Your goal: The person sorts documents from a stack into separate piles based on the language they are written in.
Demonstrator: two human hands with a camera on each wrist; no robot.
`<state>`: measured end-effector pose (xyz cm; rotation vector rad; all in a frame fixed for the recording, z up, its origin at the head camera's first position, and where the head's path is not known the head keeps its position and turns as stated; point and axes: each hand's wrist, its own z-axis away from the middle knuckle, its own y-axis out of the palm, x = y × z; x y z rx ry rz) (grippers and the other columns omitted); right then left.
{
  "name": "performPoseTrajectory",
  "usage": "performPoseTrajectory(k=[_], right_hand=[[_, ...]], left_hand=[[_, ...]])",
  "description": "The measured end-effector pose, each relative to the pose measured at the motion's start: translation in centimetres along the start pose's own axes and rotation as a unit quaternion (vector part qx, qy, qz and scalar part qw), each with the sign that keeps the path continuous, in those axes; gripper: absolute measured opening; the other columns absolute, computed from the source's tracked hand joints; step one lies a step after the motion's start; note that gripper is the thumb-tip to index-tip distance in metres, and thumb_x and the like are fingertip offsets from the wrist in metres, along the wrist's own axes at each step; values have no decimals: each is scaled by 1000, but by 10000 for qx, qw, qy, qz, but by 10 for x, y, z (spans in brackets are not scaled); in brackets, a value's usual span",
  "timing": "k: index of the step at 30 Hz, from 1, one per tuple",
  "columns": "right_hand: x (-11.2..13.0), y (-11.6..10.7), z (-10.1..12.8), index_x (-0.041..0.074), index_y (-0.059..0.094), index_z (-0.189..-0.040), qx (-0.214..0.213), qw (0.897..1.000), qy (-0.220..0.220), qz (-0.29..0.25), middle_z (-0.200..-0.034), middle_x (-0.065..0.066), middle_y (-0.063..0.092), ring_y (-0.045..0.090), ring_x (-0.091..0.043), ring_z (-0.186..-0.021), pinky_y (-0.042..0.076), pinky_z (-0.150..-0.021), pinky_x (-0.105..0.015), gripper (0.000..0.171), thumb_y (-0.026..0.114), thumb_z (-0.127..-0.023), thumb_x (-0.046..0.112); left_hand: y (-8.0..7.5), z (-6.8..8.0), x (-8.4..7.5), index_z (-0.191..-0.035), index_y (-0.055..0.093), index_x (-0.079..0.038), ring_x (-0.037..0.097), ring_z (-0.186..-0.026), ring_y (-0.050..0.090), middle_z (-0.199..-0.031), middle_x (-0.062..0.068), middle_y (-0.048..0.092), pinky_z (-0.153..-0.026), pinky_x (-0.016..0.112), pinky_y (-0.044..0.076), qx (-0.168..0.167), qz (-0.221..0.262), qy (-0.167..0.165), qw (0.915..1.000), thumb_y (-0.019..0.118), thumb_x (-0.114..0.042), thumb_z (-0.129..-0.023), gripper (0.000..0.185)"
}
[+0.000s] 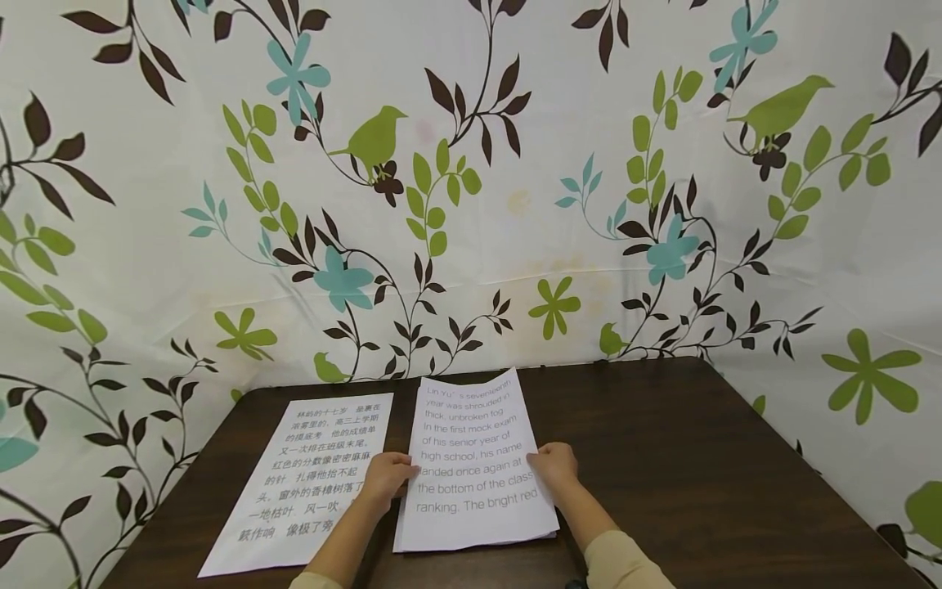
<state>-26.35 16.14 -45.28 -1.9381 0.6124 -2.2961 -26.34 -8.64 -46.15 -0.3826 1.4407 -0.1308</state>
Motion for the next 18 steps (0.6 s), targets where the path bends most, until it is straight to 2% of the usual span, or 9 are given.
performPoseTrajectory(k=[5, 8, 11, 18], right_hand=[[-8, -5, -6, -9, 58, -74, -70, 9980, -332, 528, -62, -12, 53, 51, -19, -52, 43, -44, -29, 16, 58, -76, 6], [-6, -11, -8, -8, 59, -74, -111, 9963, -295, 794, -62, -11, 53, 51, -20, -53, 43, -45, -30, 17, 57, -78, 9], [1, -17, -8, -7, 59, -75, -121, 9955, -209, 917, -63, -10, 53, 50, -19, -54, 42, -46, -30, 17, 56, -79, 9], [16, -31, -6, -8, 59, -78, -145, 9943, -366, 995, -61, -8, 53, 51, -17, -53, 43, -46, -28, 17, 55, -80, 9]], left_hand=[[1, 2, -5, -89, 59, 12, 17, -60, 53, -74, 10, 56, -47, 25, 44, 93, -8, 67, 9999, 59, 2, -73, 19], [3, 1, -9, -89, 59, 11, 17, -60, 53, -74, 10, 56, -51, 28, 46, 159, 20, 84, 9998, 59, 2, -73, 18], [5, -1, -15, -88, 60, 10, 17, -60, 53, -74, 10, 56, -51, 28, 47, 170, -5, 63, 9998, 60, 1, -73, 17], [10, -6, -32, -88, 61, 8, 18, -59, 56, -74, 10, 57, -51, 27, 48, 90, -20, -45, 9999, 60, 2, -73, 16]])
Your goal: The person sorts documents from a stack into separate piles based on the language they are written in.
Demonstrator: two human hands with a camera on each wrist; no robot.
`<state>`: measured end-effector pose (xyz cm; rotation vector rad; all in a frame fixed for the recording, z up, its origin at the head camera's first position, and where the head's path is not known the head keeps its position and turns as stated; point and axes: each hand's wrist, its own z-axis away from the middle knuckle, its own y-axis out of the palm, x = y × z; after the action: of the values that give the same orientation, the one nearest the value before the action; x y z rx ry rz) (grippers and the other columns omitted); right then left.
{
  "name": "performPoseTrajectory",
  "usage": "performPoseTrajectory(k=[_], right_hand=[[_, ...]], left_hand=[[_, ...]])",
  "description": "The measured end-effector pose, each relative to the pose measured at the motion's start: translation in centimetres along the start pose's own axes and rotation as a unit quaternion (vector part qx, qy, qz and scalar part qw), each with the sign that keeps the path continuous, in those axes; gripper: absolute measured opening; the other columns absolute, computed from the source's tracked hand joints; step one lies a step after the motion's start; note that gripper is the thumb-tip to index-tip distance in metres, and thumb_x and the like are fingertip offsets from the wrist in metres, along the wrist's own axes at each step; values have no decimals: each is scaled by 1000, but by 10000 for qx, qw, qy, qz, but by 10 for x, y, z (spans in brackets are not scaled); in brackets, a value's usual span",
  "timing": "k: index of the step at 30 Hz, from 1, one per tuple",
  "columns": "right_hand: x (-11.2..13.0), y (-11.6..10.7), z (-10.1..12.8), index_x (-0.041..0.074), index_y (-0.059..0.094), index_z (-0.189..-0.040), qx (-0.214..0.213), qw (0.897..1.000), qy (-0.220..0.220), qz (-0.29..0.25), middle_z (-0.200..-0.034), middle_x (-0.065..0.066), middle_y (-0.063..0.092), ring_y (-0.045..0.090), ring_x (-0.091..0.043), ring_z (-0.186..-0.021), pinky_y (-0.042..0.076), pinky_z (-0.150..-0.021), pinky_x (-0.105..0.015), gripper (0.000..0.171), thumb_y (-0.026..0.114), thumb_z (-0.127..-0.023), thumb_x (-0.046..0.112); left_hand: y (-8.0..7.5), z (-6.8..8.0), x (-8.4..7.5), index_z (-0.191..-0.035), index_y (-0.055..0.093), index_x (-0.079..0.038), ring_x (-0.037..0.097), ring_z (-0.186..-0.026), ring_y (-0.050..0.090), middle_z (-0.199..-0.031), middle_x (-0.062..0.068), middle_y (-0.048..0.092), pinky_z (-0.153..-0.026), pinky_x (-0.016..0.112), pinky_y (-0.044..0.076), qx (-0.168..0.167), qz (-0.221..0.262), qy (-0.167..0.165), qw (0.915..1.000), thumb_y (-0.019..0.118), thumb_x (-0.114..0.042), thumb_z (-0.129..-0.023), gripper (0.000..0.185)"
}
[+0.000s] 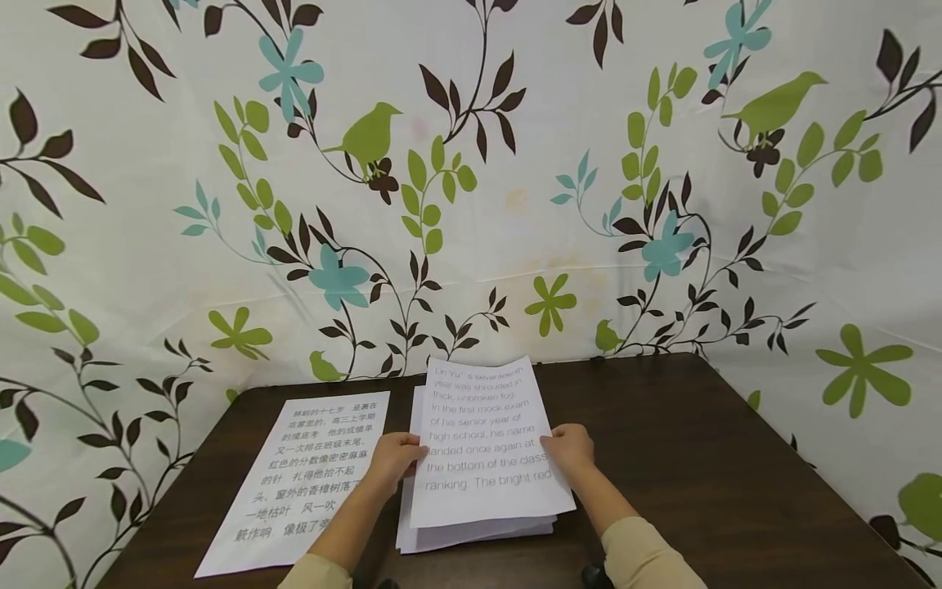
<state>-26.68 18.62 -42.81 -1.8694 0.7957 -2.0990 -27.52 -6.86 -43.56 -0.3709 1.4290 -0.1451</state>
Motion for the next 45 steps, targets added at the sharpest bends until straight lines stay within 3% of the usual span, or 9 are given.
performPoseTrajectory(k=[2, 7, 9, 18, 28, 37, 45], right_hand=[[4, -5, -1, -9, 60, -79, -17, 10000, -58, 8, -62, -8, 54, 51, -17, -53, 43, -46, -28, 17, 55, -79, 8], [15, -17, -2, -9, 59, -81, -58, 9998, -208, 53, -62, -8, 54, 52, -17, -53, 43, -46, -28, 17, 55, -80, 7], [18, -22, -3, -9, 59, -82, -49, 9997, -221, 64, -63, -9, 55, 52, -17, -53, 43, -46, -28, 17, 55, -80, 7], [28, -48, -9, -10, 57, -89, -84, 9997, -232, 80, -70, -12, 56, 54, -18, -54, 45, -47, -29, 21, 51, -83, 9], [29, -87, -12, -10, 53, -100, -215, 9994, -137, 233, -80, -16, 55, 55, -19, -58, 46, -49, -29, 29, 51, -85, 14], [16, -117, -13, -12, 51, -103, -442, 9978, -297, 392, -85, -19, 55, 54, -19, -59, 46, -49, -30, 34, 51, -85, 17], [5, -146, -20, -13, 46, -110, -550, 9961, -273, 627, -90, -23, 52, 54, -21, -62, 45, -50, -30, 45, 52, -85, 24]], left_hand=[[1, -2, -4, -88, 61, 6, 17, -59, 56, -74, 9, 57, -55, 31, 49, -6, -18, -89, 10000, 60, 1, -74, 15], [1, -3, -16, -90, 60, 6, 17, -60, 56, -76, 10, 57, -58, 33, 49, 145, 150, 56, 9998, 59, 0, -75, 16], [0, -2, -20, -91, 60, 7, 18, -60, 57, -76, 11, 57, -55, 28, 49, 214, 239, 191, 9993, 60, 1, -75, 17], [9, -2, -49, -93, 59, 7, 18, -62, 59, -76, 10, 57, -59, 28, 50, 438, 473, 245, 9976, 59, -1, -76, 19], [34, -1, -77, -92, 60, 5, 18, -63, 60, -76, 8, 59, -59, 27, 50, 689, 787, 427, 9936, 59, -1, -76, 18], [63, 0, -89, -89, 62, 2, 16, -62, 61, -74, 7, 59, -58, 25, 50, 884, 1281, 329, 9873, 59, 0, -75, 15], [91, 6, -100, -87, 62, 0, 16, -60, 60, -71, 6, 58, -57, 25, 50, 820, 1573, 298, 9837, 60, 1, -74, 13]])
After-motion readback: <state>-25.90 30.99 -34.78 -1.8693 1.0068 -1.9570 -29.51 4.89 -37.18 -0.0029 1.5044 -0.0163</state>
